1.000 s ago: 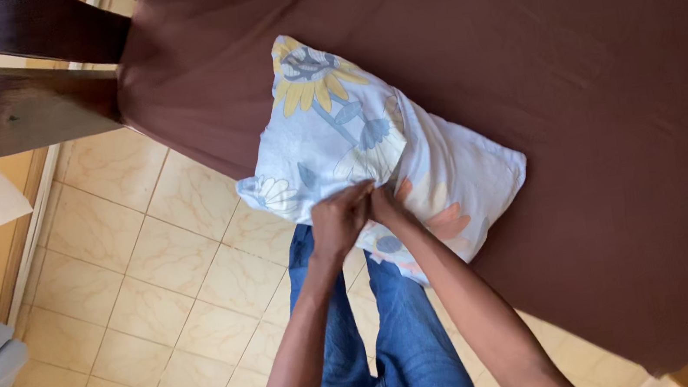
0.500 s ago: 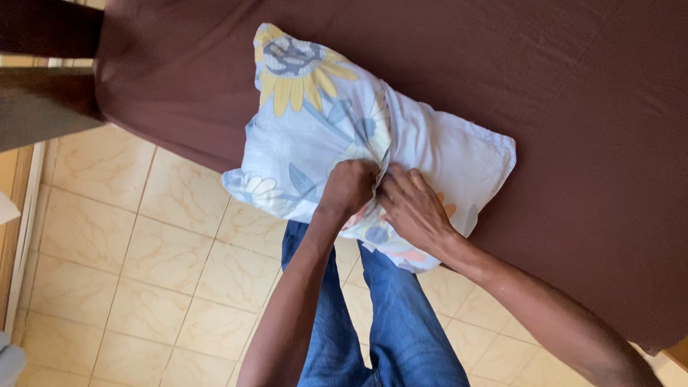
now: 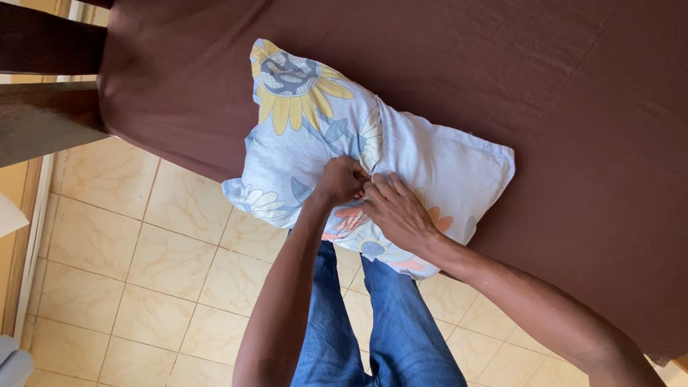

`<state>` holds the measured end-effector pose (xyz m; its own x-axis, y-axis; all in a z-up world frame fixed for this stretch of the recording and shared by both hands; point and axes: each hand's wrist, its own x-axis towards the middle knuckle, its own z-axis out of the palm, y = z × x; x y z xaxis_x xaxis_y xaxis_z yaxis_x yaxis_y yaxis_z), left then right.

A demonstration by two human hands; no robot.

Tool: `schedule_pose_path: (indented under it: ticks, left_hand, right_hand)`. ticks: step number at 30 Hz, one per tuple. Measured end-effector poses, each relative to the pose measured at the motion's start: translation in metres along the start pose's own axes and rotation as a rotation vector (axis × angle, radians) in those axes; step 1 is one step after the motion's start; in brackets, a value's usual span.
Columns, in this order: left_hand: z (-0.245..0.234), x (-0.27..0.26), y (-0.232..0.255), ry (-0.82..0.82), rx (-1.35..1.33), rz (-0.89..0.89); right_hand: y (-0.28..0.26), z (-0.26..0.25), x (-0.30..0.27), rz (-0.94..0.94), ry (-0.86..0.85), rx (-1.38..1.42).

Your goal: The person takes a pillowcase and pulls it over a pillow, adjusting the fabric until the pillow is fully enclosed.

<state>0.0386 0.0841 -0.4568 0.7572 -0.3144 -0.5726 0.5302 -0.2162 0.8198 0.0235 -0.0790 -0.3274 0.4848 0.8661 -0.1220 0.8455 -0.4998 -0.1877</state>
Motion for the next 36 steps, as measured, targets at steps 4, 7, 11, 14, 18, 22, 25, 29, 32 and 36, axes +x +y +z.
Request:
schedule_pose_path:
  ticks: [4,7,11,14,18,22,25,29,32,36]
  left_hand:
    - [-0.003,0.017,-0.012,-0.042,0.015,-0.002]
    - [0.01,0.036,-0.049,-0.05,-0.007,-0.031]
    - [0.044,0.043,-0.094,0.184,0.081,0.21]
    - [0.023,0.034,-0.117,0.258,-0.33,0.135]
    - [-0.003,-0.009,-0.113,-0.053,-0.852,-0.129]
    - [-0.014,-0.098,-0.035,-0.004,-0.984,-0.185]
    - [-0.01,-0.146,-0.018,0.316,-0.209,-0.284]
    - [0.023,-0.178,-0.067,0.743,-0.104,-0.138]
    - [0.016,-0.148,-0.116,1.075,-0.443,-0.098]
    - [-0.018,-0.119,-0.143,0.663,-1.621,-0.129]
  right_hand:
    - [0.005,-0.025,0.015,-0.066,-0.114,-0.061]
    - [0.012,-0.041,0.029,-0.045,-0.229,0.376]
    - [0.003,-0.038,0.065,-0.237,-0.184,0.394]
    - [0.017,-0.019,0.096,-0.33,-0.127,0.533]
    - [0.048,0.01,0.101,-0.315,0.194,0.518]
    - [0.068,0.025,0.09,-0.105,0.383,0.418]
    - [0.068,0.027,0.085,-0.006,0.442,0.406]
    - [0.071,0.017,0.087,0.003,0.577,0.322]
    - [0.062,0.001,0.091,0.168,0.596,0.223]
    - [0.02,0.0,0.111,0.083,0.429,0.229]
